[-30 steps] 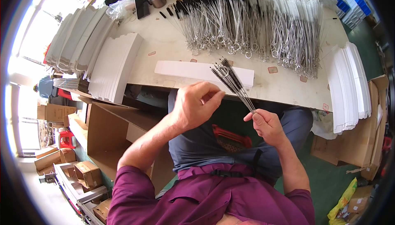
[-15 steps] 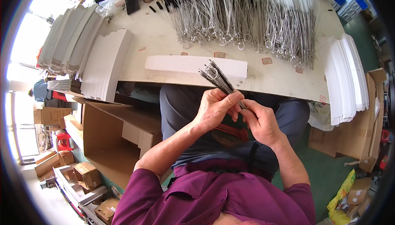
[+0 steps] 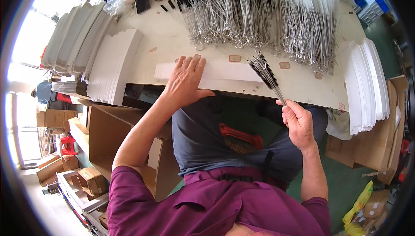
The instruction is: The person is assembling white cardboard sleeves and inserting wire brushes into them.
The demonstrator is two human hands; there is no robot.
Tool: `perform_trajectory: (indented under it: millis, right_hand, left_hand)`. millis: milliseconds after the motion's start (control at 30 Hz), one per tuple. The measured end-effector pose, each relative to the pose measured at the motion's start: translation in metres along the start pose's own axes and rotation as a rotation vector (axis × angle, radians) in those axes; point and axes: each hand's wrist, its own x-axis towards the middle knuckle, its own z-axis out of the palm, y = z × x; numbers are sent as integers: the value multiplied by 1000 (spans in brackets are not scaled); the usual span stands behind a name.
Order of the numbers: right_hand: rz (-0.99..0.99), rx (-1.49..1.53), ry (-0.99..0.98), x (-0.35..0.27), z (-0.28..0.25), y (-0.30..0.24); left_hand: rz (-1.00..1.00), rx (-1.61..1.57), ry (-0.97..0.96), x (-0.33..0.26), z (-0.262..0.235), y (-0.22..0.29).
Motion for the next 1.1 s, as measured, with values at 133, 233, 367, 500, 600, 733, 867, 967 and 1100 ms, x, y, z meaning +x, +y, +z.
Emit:
perform_trajectory:
  millis: [133,233,367,500,600,733,867,967,1100]
  right_hand:
    - [55,52,-1,-2,1,2]
    - [31,2,6,-3,0,-10]
    - [4,92,-32,-2,3,-19]
    - [-32,96,-112,-6,18,-33]
    - [-47,104,-213,-11,37,-35]
    - [-45,63,-233,-18,59,-27]
    - [-161,-58,-145,-24,72,-16]
    - [-167,-72,-133,-25,74,-15]
    - [-51,7,-225,-22,71,-17]
  left_hand:
    - [-44,-102,-66,-20,7,0]
    - [-240,-315,13,-31,-21,8]
    - [-587,-716,203,-34,-57,-4]
    - [-660,-1481,420,-15,-78,-18]
    - [-631,-1783,653,-3,-67,-25]
    - [-613,-1938,750,0,-58,-10]
    - [-654,-1980,924,3,-52,4]
    - [-668,-1982,986,3,-50,11]
    - [-624,-2064,1031,-1,-46,13]
